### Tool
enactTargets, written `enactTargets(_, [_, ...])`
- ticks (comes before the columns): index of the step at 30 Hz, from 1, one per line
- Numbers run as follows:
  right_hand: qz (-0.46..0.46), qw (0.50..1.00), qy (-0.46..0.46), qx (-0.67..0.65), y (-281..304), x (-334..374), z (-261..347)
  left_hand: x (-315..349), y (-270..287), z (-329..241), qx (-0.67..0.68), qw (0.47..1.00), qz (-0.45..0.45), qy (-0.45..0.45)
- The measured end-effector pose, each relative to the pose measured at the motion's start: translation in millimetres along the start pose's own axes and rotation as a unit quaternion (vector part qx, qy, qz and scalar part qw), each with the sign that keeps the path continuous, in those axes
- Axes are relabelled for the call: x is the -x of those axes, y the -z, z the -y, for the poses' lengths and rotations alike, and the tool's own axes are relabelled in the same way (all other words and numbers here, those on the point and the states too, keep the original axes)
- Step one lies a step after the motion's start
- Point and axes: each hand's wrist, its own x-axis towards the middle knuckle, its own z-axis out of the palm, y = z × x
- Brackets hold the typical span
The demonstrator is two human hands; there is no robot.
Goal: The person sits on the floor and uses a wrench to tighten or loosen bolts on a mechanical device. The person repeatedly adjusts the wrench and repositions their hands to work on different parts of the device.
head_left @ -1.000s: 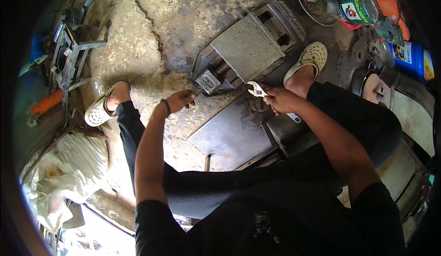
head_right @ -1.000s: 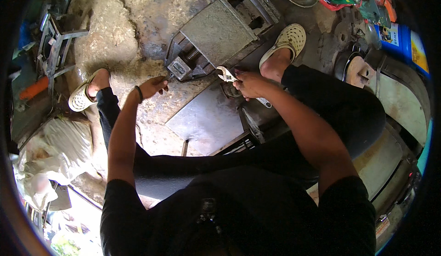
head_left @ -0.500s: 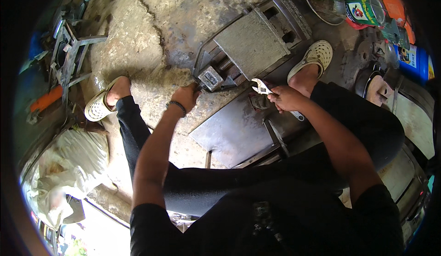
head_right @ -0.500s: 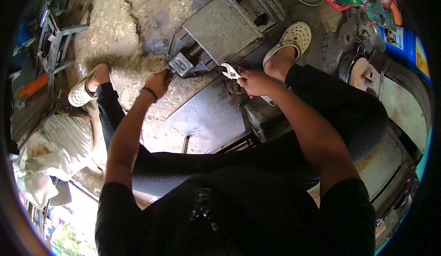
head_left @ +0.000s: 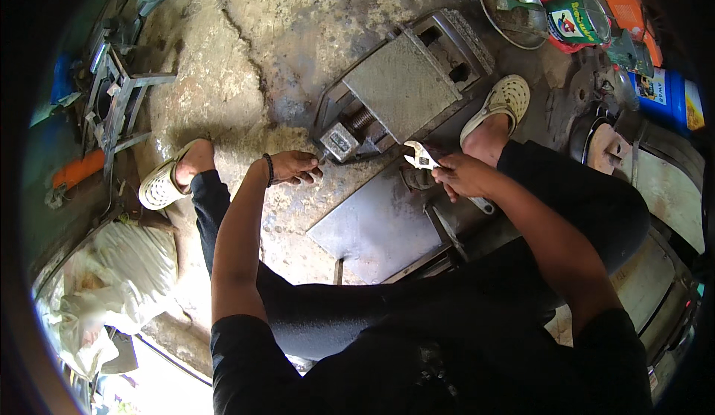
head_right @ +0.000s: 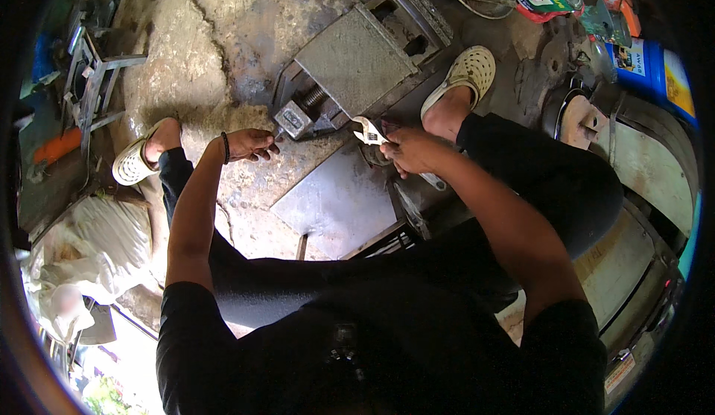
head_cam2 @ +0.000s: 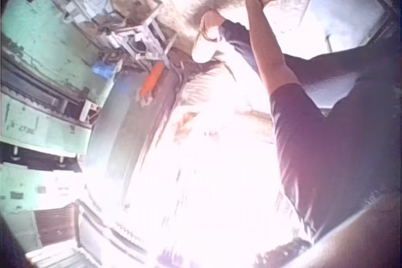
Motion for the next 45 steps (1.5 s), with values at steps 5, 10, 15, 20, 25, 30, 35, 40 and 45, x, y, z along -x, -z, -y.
enactTargets(5, [-0.039,0.983,-0.024,-0.180,28,45,30,-14,-8,2,-0.063,0.998,-0.011,-0.022])
enactTargets(10, [-0.126,0.949,0.034,-0.288,93,104,67,-7,-50,6,-0.377,0.875,-0.299,-0.053])
enactTargets(15, [-0.272,0.906,0.081,-0.315,156,160,105,-28,-120,9,-0.352,0.724,-0.593,0.019])
enactTargets(20, [-0.364,0.853,0.199,-0.318,174,172,114,-17,-89,21,-0.333,0.797,-0.498,-0.075])
enactTargets(25, [-0.283,0.871,0.205,-0.344,170,167,121,2,-6,13,0.065,0.997,-0.026,0.034])
enactTargets(30, [-0.260,0.900,0.170,-0.305,170,159,114,-12,-8,22,-0.047,0.996,-0.046,-0.066])
enactTargets(35, [-0.263,0.904,0.142,-0.305,175,145,109,-6,-65,32,-0.262,0.874,-0.388,-0.130])
enactTargets(40, [-0.268,0.918,0.154,-0.250,168,146,115,-19,-121,18,-0.347,0.717,-0.604,-0.002])
enactTargets(45, [-0.215,0.923,0.190,-0.255,165,153,111,-3,-80,24,-0.193,0.878,-0.428,-0.091])
